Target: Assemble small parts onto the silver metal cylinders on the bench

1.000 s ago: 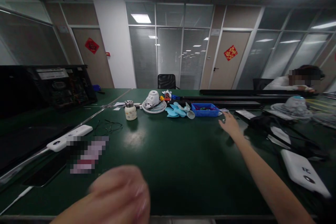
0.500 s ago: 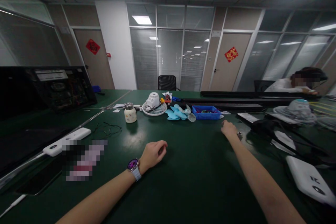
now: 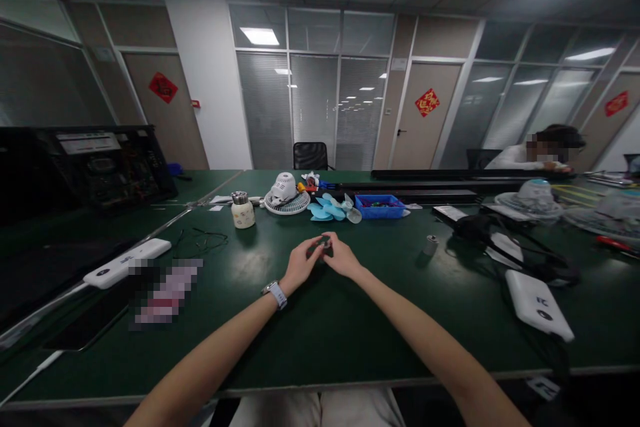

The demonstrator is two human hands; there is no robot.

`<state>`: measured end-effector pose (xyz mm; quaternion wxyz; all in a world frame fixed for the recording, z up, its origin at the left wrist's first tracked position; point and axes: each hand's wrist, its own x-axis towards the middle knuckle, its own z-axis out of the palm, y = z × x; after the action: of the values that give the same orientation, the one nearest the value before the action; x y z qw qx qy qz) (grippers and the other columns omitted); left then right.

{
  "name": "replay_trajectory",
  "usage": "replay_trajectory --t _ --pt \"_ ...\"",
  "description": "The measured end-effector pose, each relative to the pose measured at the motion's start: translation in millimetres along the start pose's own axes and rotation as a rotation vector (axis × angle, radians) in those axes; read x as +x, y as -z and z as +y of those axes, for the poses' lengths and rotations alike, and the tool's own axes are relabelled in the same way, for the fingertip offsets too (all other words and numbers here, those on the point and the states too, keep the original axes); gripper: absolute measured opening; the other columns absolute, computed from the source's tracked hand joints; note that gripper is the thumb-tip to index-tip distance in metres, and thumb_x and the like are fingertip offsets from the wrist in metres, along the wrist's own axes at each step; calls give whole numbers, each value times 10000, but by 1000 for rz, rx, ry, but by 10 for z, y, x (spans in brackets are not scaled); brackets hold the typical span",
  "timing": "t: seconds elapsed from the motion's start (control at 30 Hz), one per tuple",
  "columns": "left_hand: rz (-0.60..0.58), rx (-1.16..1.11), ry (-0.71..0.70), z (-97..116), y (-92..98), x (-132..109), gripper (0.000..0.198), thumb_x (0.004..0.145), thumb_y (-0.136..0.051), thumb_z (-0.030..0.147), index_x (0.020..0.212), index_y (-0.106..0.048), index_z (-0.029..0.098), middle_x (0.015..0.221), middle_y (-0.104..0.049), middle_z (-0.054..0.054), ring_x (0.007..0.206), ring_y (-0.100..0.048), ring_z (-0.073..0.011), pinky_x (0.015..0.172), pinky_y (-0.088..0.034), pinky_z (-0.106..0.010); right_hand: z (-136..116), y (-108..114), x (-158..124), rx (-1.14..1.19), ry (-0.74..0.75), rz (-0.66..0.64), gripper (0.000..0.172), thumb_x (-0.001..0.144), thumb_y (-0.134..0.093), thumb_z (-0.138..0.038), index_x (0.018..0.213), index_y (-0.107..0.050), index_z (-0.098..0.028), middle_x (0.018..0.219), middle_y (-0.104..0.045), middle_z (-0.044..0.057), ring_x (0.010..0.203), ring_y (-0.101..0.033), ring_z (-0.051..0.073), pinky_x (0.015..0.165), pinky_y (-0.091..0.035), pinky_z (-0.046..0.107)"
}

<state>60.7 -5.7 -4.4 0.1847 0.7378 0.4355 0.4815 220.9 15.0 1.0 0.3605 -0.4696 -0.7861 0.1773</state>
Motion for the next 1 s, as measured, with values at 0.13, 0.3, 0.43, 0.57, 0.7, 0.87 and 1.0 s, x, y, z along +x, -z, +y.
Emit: replay_trajectory --t 0.13,0.3,0.43,0.57,0.7,0.87,1.0 --pt "-54 -26 35 -29 18 59 358 855 -521 421 1102 -675 213 1049 -709 -56 912 -660 -185 797 -515 -287 61 -253 -77 196 -60 133 538 744 -643 -209 1228 -409 -222 988 -641 41 888 -650 177 799 -507 325" --pt "-162 11 104 25 124 224 330 790 -588 443 938 -735 186 859 -738 -62 728 -672 -188 655 -512 -272 48 -346 -154 256 -129 149 329 759 -654 -293 1053 -516 -241 991 -679 41 948 -650 199 839 -506 352" --pt "-133 47 84 78 154 249 285 757 -624 421 862 -748 188 812 -737 -52 734 -667 -192 687 -500 -280 -34 -304 -252 187 -149 180 276 779 -636 -346 1021 -534 -263 965 -687 29 924 -653 213 825 -505 364" --pt "28 16 112 -13 238 84 356 778 -592 473 923 -741 184 906 -735 -67 802 -658 -197 740 -490 -286 0 -229 -361 198 -136 204 320 758 -665 -398 1014 -534 -257 971 -688 23 895 -657 196 822 -506 346" --pt "4 203 153 -222 394 -114 380 763 -589 510 920 -755 207 852 -723 -75 757 -627 -207 708 -467 -302 131 -183 -432 201 -163 256 372 731 -689 -426 1013 -543 -232 978 -686 35 894 -650 182 838 -500 343" --pt "-138 385 146 -414 481 -228 379 745 -585 533 918 -766 248 869 -694 -84 771 -597 -216 693 -440 -305 196 -151 -465 172 -185 222 431 709 -714 -407 1058 -545 -220 1003 -677 46 908 -642 177 849 -496 352" --pt "-186 396 127 -449 483 -251 412 755 -560 562 945 -761 256 877 -676 -87 799 -593 -218 701 -435 -302 138 -66 -462 154 -150 139 438 690 -734 -396 1056 -571 -220 994 -675 40 900 -641 180 837 -503 356"
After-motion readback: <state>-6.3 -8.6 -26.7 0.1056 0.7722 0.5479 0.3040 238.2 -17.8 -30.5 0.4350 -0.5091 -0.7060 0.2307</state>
